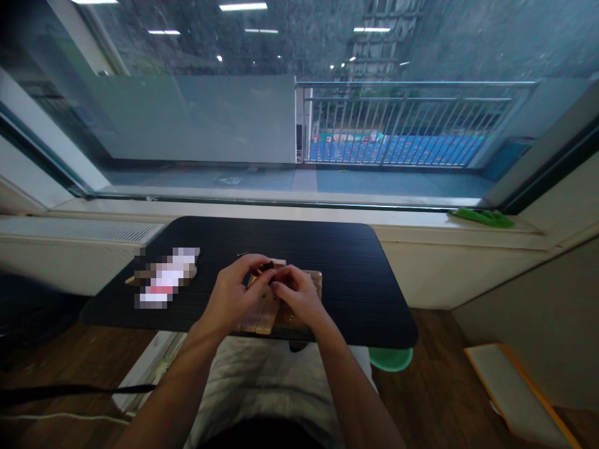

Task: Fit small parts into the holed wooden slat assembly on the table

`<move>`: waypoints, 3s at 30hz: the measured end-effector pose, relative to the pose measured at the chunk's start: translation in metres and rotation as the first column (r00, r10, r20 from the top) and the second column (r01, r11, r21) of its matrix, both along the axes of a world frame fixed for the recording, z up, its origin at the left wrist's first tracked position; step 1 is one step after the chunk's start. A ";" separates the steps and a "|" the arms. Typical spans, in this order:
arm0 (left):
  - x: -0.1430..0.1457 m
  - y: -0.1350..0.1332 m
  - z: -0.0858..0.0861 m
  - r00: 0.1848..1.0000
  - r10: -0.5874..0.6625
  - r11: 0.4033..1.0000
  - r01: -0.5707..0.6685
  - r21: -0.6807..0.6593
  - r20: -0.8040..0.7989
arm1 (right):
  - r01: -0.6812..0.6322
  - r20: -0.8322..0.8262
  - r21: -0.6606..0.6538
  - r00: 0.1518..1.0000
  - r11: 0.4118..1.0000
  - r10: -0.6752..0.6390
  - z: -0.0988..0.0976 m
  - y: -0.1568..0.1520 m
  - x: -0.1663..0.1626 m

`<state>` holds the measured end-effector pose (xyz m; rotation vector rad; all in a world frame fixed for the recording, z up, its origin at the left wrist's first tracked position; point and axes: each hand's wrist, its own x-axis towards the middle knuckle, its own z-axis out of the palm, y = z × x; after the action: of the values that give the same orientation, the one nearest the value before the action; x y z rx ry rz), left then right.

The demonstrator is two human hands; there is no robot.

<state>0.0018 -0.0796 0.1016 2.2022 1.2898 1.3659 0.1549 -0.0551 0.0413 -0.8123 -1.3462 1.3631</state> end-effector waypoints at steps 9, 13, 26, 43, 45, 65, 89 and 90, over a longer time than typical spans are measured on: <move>0.000 0.000 0.003 0.999 -0.020 1.000 0.019 -0.022 -0.030 | 0.015 0.038 0.041 0.999 0.999 -0.017 0.000 0.001 0.002; -0.001 -0.001 0.002 0.999 -0.010 0.999 0.009 -0.051 -0.032 | 0.021 0.061 0.075 0.998 0.997 -0.025 -0.001 0.001 0.002; -0.002 0.001 0.002 1.000 -0.018 0.999 0.018 -0.029 -0.005 | 0.002 0.148 0.238 0.988 0.971 -0.038 0.007 0.002 0.005; 0.000 0.003 0.000 1.000 -0.013 1.000 0.013 -0.010 0.009 | 0.003 0.144 0.261 0.989 0.965 -0.042 0.003 0.003 0.006; 0.000 0.003 0.000 1.000 -0.017 1.000 0.017 -0.008 0.012 | -0.011 0.162 0.260 0.986 0.965 -0.033 0.004 0.003 0.007; 0.002 0.003 0.002 1.000 -0.016 1.000 0.016 -0.020 -0.004 | -0.013 0.143 0.184 0.990 0.983 -0.014 0.003 0.003 0.007; 0.001 0.000 0.003 0.998 -0.052 0.998 0.054 -0.039 0.047 | 0.019 0.143 0.260 0.988 0.965 -0.058 0.001 0.005 0.009; 0.001 0.000 0.003 0.997 -0.049 0.998 0.050 -0.023 0.052 | 0.012 0.148 0.262 0.988 0.965 -0.052 0.002 0.004 0.009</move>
<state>0.0028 -0.0792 0.1043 2.1535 1.2197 1.3722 0.1637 -0.0506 0.0437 -0.7680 -1.5874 1.0854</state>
